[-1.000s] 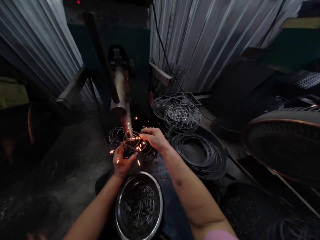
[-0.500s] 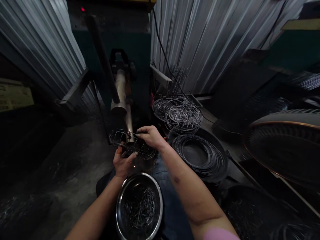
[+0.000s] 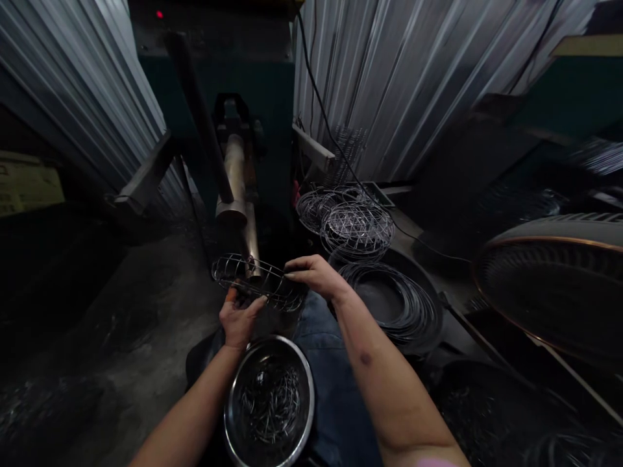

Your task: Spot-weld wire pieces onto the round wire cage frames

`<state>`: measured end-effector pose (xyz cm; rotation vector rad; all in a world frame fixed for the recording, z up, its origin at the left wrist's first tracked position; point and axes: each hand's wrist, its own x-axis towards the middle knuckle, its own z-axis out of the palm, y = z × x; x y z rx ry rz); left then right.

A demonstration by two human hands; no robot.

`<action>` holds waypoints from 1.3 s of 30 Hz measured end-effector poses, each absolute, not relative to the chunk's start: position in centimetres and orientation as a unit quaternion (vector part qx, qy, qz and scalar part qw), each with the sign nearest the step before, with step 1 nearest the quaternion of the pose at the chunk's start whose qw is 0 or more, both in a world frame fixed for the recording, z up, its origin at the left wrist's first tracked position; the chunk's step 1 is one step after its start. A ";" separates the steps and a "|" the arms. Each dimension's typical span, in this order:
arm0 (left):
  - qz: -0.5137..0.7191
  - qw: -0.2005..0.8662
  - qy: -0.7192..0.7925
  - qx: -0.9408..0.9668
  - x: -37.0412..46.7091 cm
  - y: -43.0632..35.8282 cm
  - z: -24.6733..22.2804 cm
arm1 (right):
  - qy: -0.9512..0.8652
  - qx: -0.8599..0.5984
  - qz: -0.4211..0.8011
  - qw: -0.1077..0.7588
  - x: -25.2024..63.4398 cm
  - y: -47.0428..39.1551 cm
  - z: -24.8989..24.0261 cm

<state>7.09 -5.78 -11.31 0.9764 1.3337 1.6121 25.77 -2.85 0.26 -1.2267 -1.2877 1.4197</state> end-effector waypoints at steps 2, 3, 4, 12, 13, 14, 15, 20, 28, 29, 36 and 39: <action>0.639 0.438 0.523 0.356 7.1 -5.8 -10.6 | -0.506 -0.491 0.562 0.433 25.6 -2.8 0.1; 0.640 0.444 0.522 0.348 7.1 -5.8 -10.3 | -0.505 -0.491 0.559 0.438 25.4 -2.6 0.2; 0.642 0.439 0.524 0.348 7.1 -5.9 -9.9 | -0.505 -0.491 0.556 0.442 25.0 -2.3 0.2; 0.653 0.438 0.511 0.347 7.5 -5.7 -9.2 | -0.489 -0.508 0.550 0.447 24.3 -1.2 0.3; 0.652 0.442 0.509 0.345 7.5 -5.7 -9.3 | -0.485 -0.505 0.557 0.448 24.6 -1.4 0.3; 0.650 0.444 0.512 0.344 7.6 -5.8 -9.3 | -0.481 -0.500 0.565 0.445 25.0 -1.7 0.3; 0.647 0.444 0.518 0.341 7.6 -5.8 -9.3 | -0.478 -0.495 0.576 0.441 25.4 -2.0 0.3; 0.636 0.429 0.551 0.329 7.6 -6.0 -9.1 | -0.473 -0.495 0.590 0.428 26.7 -3.1 0.0; 0.644 0.411 0.549 0.338 7.2 -5.9 -9.2 | -0.465 -0.525 0.562 0.438 26.2 -2.4 -1.4; 0.644 0.410 0.550 0.338 7.1 -5.8 -9.3 | -0.464 -0.523 0.565 0.438 26.2 -2.4 -1.6; 0.638 0.431 0.529 0.356 7.2 -5.4 -10.7 | -0.465 -0.505 0.580 0.439 26.6 -3.2 -1.9; 0.648 0.454 0.524 0.317 7.7 -5.4 -11.1 | -0.489 -0.502 0.552 0.451 26.0 -3.2 -1.3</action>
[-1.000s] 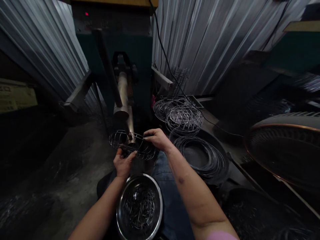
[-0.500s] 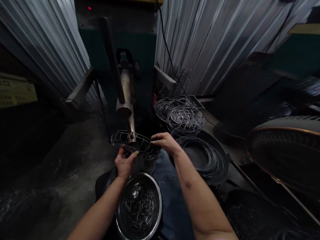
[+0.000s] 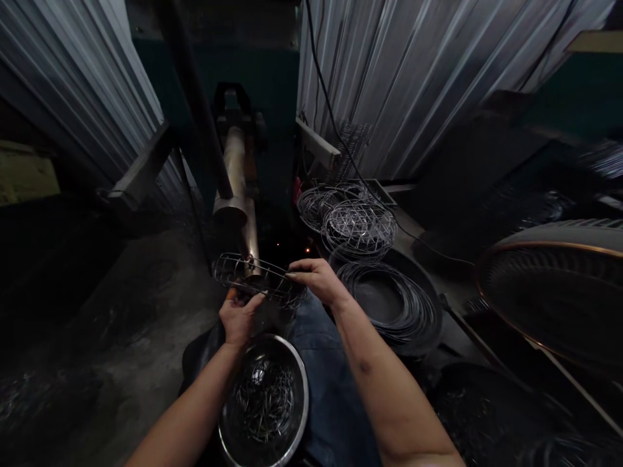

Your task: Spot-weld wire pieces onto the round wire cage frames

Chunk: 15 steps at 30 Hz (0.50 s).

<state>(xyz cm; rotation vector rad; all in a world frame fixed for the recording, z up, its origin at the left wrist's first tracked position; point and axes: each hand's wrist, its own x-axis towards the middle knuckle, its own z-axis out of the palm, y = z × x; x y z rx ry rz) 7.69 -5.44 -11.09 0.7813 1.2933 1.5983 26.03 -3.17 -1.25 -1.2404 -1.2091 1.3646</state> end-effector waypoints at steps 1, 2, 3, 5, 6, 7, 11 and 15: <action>0.658 0.464 0.513 0.296 7.9 -5.5 -11.0 | -0.500 -0.499 0.543 0.454 25.7 -3.0 -0.9; 0.670 0.475 0.499 0.275 8.2 -5.6 -10.9 | -0.509 -0.497 0.535 0.455 25.4 -2.8 -0.6; 0.680 0.488 0.484 0.255 8.4 -5.6 -10.7 | -0.516 -0.496 0.530 0.454 25.0 -2.5 -0.2; 0.691 0.512 0.462 0.216 8.8 -5.7 -10.1 | -0.525 -0.495 0.528 0.447 24.4 -1.9 0.5; 0.693 0.522 0.457 0.197 8.9 -5.7 -9.7 | -0.529 -0.495 0.528 0.444 24.1 -1.6 0.8; 0.692 0.530 0.456 0.177 9.0 -5.7 -9.4 | -0.532 -0.495 0.526 0.441 23.8 -1.3 1.0; 0.683 0.544 0.470 0.129 9.1 -5.6 -8.7 | -0.544 -0.498 0.516 0.436 22.9 -0.1 1.5; 0.665 0.550 0.489 0.129 9.0 -5.6 -8.3 | -0.539 -0.501 0.509 0.447 22.5 0.4 1.6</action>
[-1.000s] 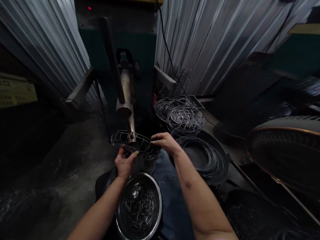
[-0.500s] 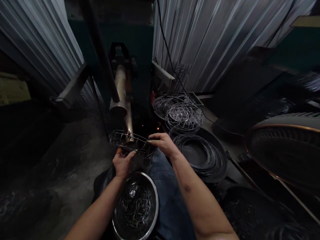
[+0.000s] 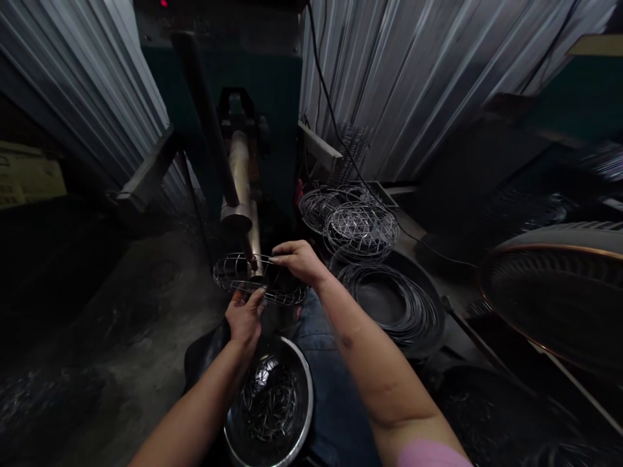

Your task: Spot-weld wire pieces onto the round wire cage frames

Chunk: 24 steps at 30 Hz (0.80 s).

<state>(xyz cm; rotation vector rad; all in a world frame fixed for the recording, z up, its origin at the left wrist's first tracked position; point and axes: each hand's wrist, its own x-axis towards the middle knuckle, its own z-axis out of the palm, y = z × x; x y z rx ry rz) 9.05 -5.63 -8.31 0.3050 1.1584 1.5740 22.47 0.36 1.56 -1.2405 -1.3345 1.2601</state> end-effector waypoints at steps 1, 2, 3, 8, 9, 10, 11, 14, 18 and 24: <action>0.661 0.550 0.494 0.131 9.0 -5.7 -8.2 | -0.541 -0.498 0.511 0.445 22.6 0.3 1.5; 0.658 0.551 0.496 0.132 9.1 -5.7 -8.1 | -0.543 -0.493 0.517 0.441 22.8 0.2 1.5; 0.656 0.553 0.496 0.131 9.1 -5.8 -8.1 | -0.543 -0.488 0.526 0.435 23.2 0.0 1.4; 0.657 0.577 0.473 0.107 9.0 -6.1 -8.1 | -0.520 -0.509 0.559 0.398 25.7 -1.1 1.1; 0.657 0.583 0.468 0.099 8.9 -6.1 -8.2 | -0.520 -0.513 0.557 0.396 25.9 -1.2 1.1; 0.656 0.589 0.463 0.092 8.9 -6.1 -8.3 | -0.521 -0.515 0.551 0.399 25.9 -1.1 1.1; 0.656 0.593 0.459 0.085 8.9 -6.1 -8.4 | -0.525 -0.514 0.543 0.406 25.7 -1.0 1.1; 0.654 0.597 0.460 0.064 8.8 -6.0 -8.6 | -0.543 -0.513 0.519 0.417 24.4 -0.3 1.4; 0.653 0.589 0.475 0.041 8.6 -5.8 -8.4 | -0.556 -0.518 0.512 0.401 23.2 0.3 1.7; 0.654 0.597 0.463 0.047 8.2 -5.9 -8.2 | -0.532 -0.489 0.565 0.397 25.5 -0.6 0.8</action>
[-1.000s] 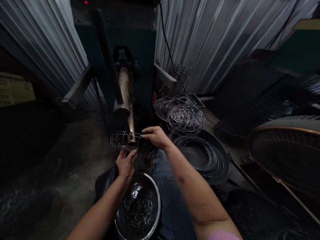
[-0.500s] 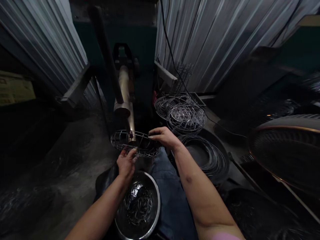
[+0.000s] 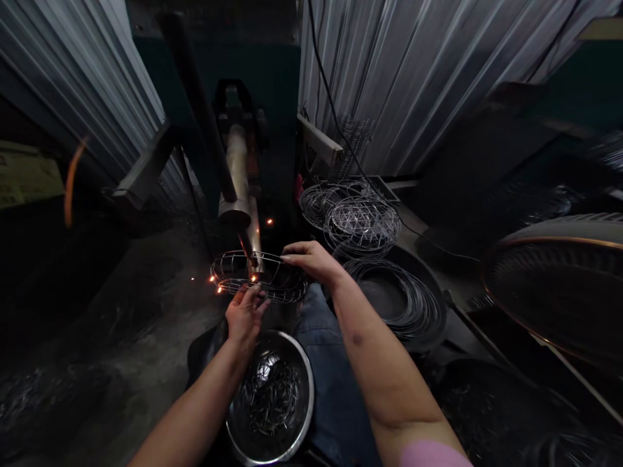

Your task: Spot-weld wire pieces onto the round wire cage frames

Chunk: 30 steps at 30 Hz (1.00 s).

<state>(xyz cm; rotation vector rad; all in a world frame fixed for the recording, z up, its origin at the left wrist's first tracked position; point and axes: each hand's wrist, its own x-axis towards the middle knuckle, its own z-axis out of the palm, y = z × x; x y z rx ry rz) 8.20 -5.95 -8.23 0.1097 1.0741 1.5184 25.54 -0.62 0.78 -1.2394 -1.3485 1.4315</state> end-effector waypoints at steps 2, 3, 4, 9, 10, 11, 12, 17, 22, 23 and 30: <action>0.649 0.611 0.452 0.040 8.2 -6.1 -8.4 | -0.511 -0.506 0.573 0.393 26.4 -1.1 0.5; 0.646 0.620 0.444 0.031 8.2 -6.2 -8.4 | -0.503 -0.515 0.573 0.393 26.5 -1.2 0.4; 0.642 0.630 0.437 0.019 8.3 -6.3 -8.5 | -0.500 -0.518 0.570 0.395 26.5 -1.3 0.5; 0.629 0.652 0.421 -0.050 8.4 -6.1 -8.3 | -0.528 -0.505 0.550 0.406 24.2 -0.7 1.6; 0.625 0.654 0.423 -0.058 8.4 -6.0 -8.1 | -0.532 -0.504 0.545 0.407 23.7 -0.4 1.8; 0.621 0.656 0.425 -0.062 8.3 -5.8 -8.0 | -0.535 -0.505 0.540 0.410 23.4 -0.2 2.0; 0.618 0.657 0.426 -0.063 8.3 -5.8 -7.9 | -0.536 -0.507 0.536 0.411 23.1 0.0 2.1; 0.616 0.660 0.425 -0.062 8.4 -5.5 -8.0 | -0.532 -0.510 0.533 0.416 23.0 0.4 2.0; 0.605 0.677 0.414 -0.063 8.6 -5.6 -8.6 | -0.538 -0.514 0.523 0.417 22.9 -0.2 2.3; 0.604 0.679 0.412 -0.065 8.6 -5.7 -8.6 | -0.548 -0.513 0.514 0.416 22.7 -0.3 2.5; 0.592 0.698 0.394 -0.083 8.3 -5.9 -8.6 | -0.590 -0.519 0.481 0.389 19.6 0.5 4.1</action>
